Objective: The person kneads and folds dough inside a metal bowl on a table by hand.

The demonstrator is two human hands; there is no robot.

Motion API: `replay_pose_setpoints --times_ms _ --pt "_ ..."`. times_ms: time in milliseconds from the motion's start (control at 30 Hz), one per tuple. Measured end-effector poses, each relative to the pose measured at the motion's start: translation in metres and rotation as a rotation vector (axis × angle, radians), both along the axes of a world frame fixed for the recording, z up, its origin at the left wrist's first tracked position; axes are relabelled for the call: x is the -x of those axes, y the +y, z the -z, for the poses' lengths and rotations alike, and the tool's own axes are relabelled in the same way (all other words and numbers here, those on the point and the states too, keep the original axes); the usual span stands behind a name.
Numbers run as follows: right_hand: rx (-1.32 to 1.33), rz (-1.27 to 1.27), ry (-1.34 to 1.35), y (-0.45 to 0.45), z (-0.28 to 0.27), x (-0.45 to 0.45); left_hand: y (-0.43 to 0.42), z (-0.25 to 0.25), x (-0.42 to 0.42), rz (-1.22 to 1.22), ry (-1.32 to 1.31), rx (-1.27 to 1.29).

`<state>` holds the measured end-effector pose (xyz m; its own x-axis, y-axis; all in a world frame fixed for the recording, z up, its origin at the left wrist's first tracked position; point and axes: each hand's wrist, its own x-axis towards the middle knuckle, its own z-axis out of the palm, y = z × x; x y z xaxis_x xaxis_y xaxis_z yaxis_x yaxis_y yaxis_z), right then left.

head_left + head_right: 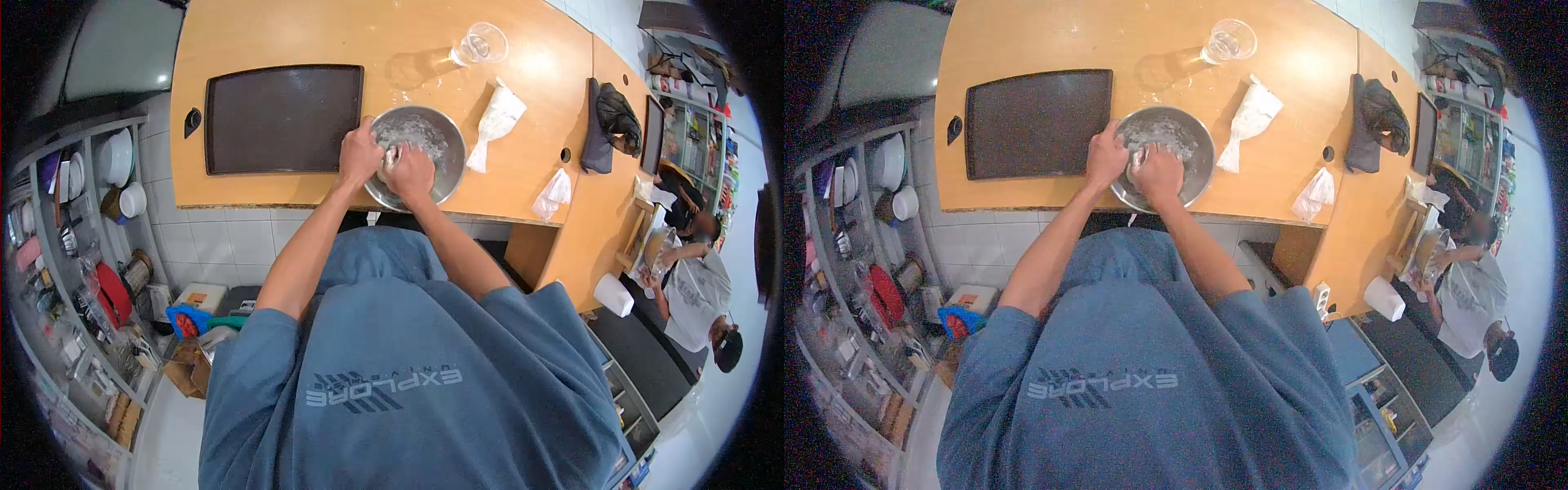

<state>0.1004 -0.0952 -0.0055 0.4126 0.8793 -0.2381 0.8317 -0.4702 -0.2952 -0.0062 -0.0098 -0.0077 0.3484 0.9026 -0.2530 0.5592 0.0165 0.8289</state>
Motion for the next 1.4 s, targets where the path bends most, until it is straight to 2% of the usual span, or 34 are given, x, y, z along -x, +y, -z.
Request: replay_pose_setpoints --times_ms 133,233,367,467,567,667,767,867,967,1100,1200,1300,1333,1400 --pt "0.193 0.056 0.049 0.024 -0.001 -0.009 0.003 -0.004 0.0 0.029 0.007 0.011" --pt "0.208 0.022 0.012 0.04 0.012 -0.019 0.002 -0.01 0.003 0.051 0.06 0.034" --pt "0.237 0.132 0.006 0.048 0.016 -0.02 0.001 -0.011 0.002 0.016 0.029 0.021" --pt "0.156 0.202 0.057 0.044 0.009 -0.022 -0.002 -0.015 -0.002 -0.007 0.06 0.004" --pt "0.047 0.233 0.242 0.036 0.015 -0.038 -0.003 -0.017 0.0 -0.013 0.09 -0.023" --pt "0.196 0.115 0.56 0.04 0.009 -0.075 -0.004 -0.018 -0.002 -0.002 0.052 -0.042" --pt "0.266 0.056 0.49 0.04 -0.023 -0.072 -0.002 -0.015 -0.001 -0.017 0.029 -0.02" --pt "0.222 -0.122 0.607 0.027 -0.01 -0.073 -0.002 -0.013 -0.001 -0.026 0.035 -0.02" --pt "0.312 -0.363 0.567 0.013 -0.021 -0.08 -0.001 -0.013 0.0 -0.005 0.016 -0.04" --pt "0.285 -0.265 0.573 0.007 -0.037 -0.083 0.001 -0.012 0.001 -0.014 -0.003 -0.002" --pt "0.093 -0.143 0.587 -0.006 -0.029 -0.083 0.002 -0.012 0.003 0.01 0.075 -0.02" --pt "-0.056 0.02 0.983 -0.006 -0.032 -0.081 -0.001 -0.013 0.003 0.015 0.012 -0.036" --pt "0.025 0.126 0.994 -0.001 -0.042 -0.079 -0.001 -0.014 0.002 0.003 0.009 -0.032" --pt "-0.013 0.103 0.938 0.0 -0.03 -0.08 -0.004 -0.015 0.002 -0.018 0.006 -0.022"
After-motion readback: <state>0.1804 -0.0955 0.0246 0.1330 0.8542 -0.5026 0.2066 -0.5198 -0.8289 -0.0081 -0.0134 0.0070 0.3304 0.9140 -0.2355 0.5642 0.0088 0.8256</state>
